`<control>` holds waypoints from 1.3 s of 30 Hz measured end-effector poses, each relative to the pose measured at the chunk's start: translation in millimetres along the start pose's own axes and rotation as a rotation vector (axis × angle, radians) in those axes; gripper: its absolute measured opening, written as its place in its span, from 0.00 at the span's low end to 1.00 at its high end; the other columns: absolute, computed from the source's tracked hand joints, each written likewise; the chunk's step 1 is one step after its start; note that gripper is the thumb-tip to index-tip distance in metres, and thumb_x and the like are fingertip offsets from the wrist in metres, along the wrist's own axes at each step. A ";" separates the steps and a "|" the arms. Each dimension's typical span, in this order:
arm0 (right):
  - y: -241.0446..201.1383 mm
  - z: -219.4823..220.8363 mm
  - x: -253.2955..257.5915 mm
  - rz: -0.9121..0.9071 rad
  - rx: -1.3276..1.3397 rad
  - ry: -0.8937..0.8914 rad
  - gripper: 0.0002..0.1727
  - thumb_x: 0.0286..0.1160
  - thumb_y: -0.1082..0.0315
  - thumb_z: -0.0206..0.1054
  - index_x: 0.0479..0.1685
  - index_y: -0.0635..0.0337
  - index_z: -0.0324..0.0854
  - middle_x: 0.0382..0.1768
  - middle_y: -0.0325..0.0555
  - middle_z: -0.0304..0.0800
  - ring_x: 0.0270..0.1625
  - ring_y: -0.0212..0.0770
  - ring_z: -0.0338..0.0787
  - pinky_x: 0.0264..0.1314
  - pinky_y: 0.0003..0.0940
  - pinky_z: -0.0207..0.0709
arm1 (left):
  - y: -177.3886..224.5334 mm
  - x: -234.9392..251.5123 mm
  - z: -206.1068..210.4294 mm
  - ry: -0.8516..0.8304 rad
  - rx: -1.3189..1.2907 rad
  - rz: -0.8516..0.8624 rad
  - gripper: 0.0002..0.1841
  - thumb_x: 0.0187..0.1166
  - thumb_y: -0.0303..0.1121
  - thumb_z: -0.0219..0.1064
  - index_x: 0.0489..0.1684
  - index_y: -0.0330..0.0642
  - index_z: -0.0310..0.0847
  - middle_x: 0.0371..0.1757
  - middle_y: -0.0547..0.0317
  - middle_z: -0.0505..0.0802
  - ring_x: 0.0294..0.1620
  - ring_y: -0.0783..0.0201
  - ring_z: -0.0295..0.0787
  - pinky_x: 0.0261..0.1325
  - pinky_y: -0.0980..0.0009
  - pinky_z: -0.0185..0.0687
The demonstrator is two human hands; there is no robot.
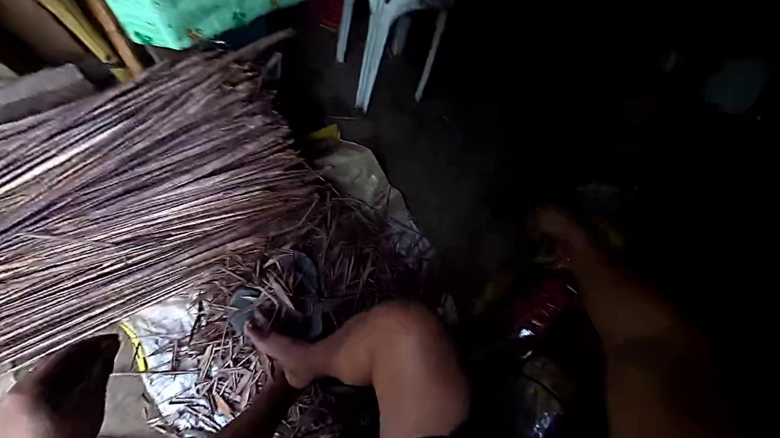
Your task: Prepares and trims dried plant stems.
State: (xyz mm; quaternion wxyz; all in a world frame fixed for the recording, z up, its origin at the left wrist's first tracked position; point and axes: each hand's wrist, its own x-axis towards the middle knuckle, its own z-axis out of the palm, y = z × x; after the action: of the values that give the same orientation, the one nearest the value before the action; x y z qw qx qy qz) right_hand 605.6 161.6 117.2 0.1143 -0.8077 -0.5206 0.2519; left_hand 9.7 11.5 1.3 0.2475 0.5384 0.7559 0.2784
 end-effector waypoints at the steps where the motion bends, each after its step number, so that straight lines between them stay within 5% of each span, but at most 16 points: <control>1: -18.2 -2.7 5.8 0.384 0.065 -0.162 0.26 0.93 0.72 0.51 0.84 0.79 0.57 0.77 0.75 0.70 0.72 0.59 0.79 0.75 0.46 0.69 | 1.3 1.3 1.9 -0.017 0.009 0.011 0.19 0.87 0.38 0.63 0.56 0.25 0.84 0.45 0.37 0.92 0.41 0.60 0.90 0.52 0.58 0.87; 2: -2.1 5.1 20.3 0.555 0.053 -0.243 0.27 0.94 0.72 0.49 0.88 0.71 0.54 0.81 0.70 0.67 0.76 0.61 0.75 0.80 0.53 0.64 | 2.1 2.7 3.2 -0.025 0.024 0.028 0.19 0.87 0.38 0.62 0.55 0.25 0.85 0.44 0.37 0.92 0.39 0.60 0.90 0.50 0.59 0.87; 3: 45.6 18.3 35.9 0.524 -0.043 -0.315 0.27 0.95 0.68 0.49 0.88 0.70 0.55 0.78 0.70 0.71 0.72 0.62 0.78 0.75 0.56 0.70 | 3.8 4.0 4.3 -0.029 0.043 0.034 0.18 0.86 0.37 0.62 0.54 0.25 0.85 0.43 0.38 0.93 0.38 0.61 0.90 0.48 0.59 0.87; 4: 128.1 47.4 50.9 0.249 -0.129 -0.172 0.22 0.89 0.68 0.56 0.71 0.80 0.72 0.52 0.75 0.85 0.42 0.59 0.87 0.42 0.54 0.81 | 5.8 4.6 5.1 -0.037 0.061 0.035 0.18 0.86 0.38 0.62 0.54 0.26 0.85 0.43 0.38 0.93 0.38 0.60 0.91 0.48 0.58 0.87; 5: 185.3 61.0 72.2 0.221 -0.106 -0.216 0.21 0.87 0.66 0.60 0.65 0.79 0.76 0.44 0.70 0.86 0.36 0.53 0.85 0.38 0.51 0.80 | 8.7 4.7 5.6 -0.048 0.068 0.024 0.19 0.86 0.38 0.62 0.56 0.27 0.85 0.44 0.38 0.93 0.40 0.57 0.92 0.50 0.56 0.88; 7: 218.3 71.9 97.8 0.379 -0.162 -0.399 0.22 0.84 0.60 0.67 0.66 0.69 0.78 0.45 0.59 0.88 0.38 0.47 0.87 0.46 0.47 0.83 | 13.6 3.4 6.1 -0.064 0.056 -0.008 0.19 0.87 0.39 0.62 0.58 0.28 0.85 0.47 0.38 0.93 0.44 0.53 0.93 0.54 0.50 0.88; 9: 189.9 72.4 106.8 0.421 -0.375 -0.559 0.27 0.85 0.56 0.67 0.71 0.70 0.77 0.55 0.66 0.87 0.50 0.56 0.89 0.59 0.56 0.81 | 13.7 -0.5 6.3 -0.072 0.043 -0.059 0.18 0.86 0.40 0.63 0.58 0.32 0.86 0.47 0.42 0.94 0.43 0.54 0.94 0.53 0.49 0.89; 11: 129.8 68.5 113.9 0.283 -0.659 -0.680 0.26 0.88 0.57 0.63 0.68 0.76 0.75 0.55 0.71 0.84 0.53 0.60 0.86 0.61 0.59 0.77 | 14.6 -1.6 8.8 -0.083 0.048 -0.066 0.16 0.85 0.38 0.66 0.57 0.34 0.87 0.46 0.45 0.94 0.41 0.57 0.93 0.50 0.50 0.90; 13: 61.1 71.8 130.8 0.090 -0.848 -0.791 0.27 0.87 0.58 0.64 0.63 0.82 0.78 0.64 0.81 0.80 0.69 0.73 0.81 0.72 0.69 0.69 | 16.9 -0.2 17.0 -0.128 0.050 -0.040 0.15 0.84 0.39 0.66 0.58 0.37 0.87 0.48 0.49 0.94 0.40 0.59 0.93 0.47 0.53 0.91; 15: 14.8 106.9 157.6 -0.137 -0.904 -0.807 0.25 0.86 0.58 0.66 0.49 0.82 0.83 0.54 0.81 0.84 0.64 0.76 0.83 0.68 0.72 0.69 | 17.2 -0.3 29.1 -0.246 0.036 -0.005 0.18 0.84 0.42 0.66 0.60 0.40 0.87 0.49 0.51 0.94 0.41 0.60 0.93 0.46 0.55 0.91; 17: -34.3 166.3 174.4 -0.333 -0.877 -0.762 0.22 0.85 0.59 0.67 0.39 0.77 0.85 0.44 0.73 0.87 0.54 0.71 0.87 0.61 0.71 0.74 | 21.1 -1.4 40.5 -0.438 0.017 -0.032 0.21 0.85 0.44 0.65 0.65 0.39 0.85 0.51 0.49 0.93 0.45 0.56 0.93 0.51 0.54 0.90; 20: -117.3 283.7 171.4 -0.585 -0.682 -0.738 0.19 0.87 0.61 0.62 0.49 0.72 0.87 0.49 0.71 0.89 0.58 0.70 0.88 0.64 0.72 0.75 | 32.5 -3.5 49.4 -0.658 0.025 -0.129 0.25 0.84 0.49 0.65 0.72 0.43 0.82 0.58 0.47 0.92 0.55 0.52 0.92 0.63 0.47 0.85; 25: -212.3 477.5 115.0 -0.831 -0.537 -0.848 0.17 0.86 0.59 0.62 0.51 0.66 0.89 0.53 0.65 0.90 0.60 0.65 0.88 0.63 0.70 0.76 | 42.2 -7.3 55.8 -0.668 0.049 -0.162 0.26 0.82 0.53 0.65 0.73 0.50 0.82 0.63 0.52 0.91 0.62 0.54 0.90 0.68 0.50 0.84; 27: -232.5 535.5 90.6 -0.892 -0.500 -0.832 0.15 0.84 0.62 0.62 0.54 0.62 0.90 0.60 0.61 0.88 0.66 0.62 0.86 0.67 0.68 0.76 | 42.6 -10.5 54.6 -0.621 0.068 -0.114 0.24 0.82 0.52 0.66 0.69 0.49 0.84 0.59 0.51 0.92 0.60 0.52 0.90 0.65 0.50 0.85; 32: -230.8 588.5 81.6 -0.511 -0.572 -0.568 0.21 0.77 0.72 0.64 0.69 0.63 0.82 0.75 0.66 0.77 0.73 0.70 0.80 0.64 0.71 0.77 | 33.1 -15.6 52.1 -0.577 0.074 -0.027 0.22 0.79 0.51 0.68 0.63 0.48 0.86 0.50 0.51 0.92 0.54 0.50 0.92 0.54 0.52 0.89; 39: -207.9 542.6 102.1 -1.013 -0.584 -0.511 0.14 0.85 0.65 0.62 0.55 0.62 0.90 0.65 0.64 0.86 0.75 0.68 0.80 0.73 0.67 0.74 | 38.6 7.6 32.1 -0.566 -0.098 -0.045 0.20 0.83 0.45 0.68 0.65 0.42 0.86 0.55 0.42 0.92 0.58 0.43 0.91 0.60 0.43 0.86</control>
State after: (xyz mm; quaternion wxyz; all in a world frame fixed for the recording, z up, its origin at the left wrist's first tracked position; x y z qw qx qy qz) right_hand 191.2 300.9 -278.9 -0.1335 -0.3738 -0.8960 0.1991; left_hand 55.3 33.9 4.1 0.4804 0.5651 0.6542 0.1478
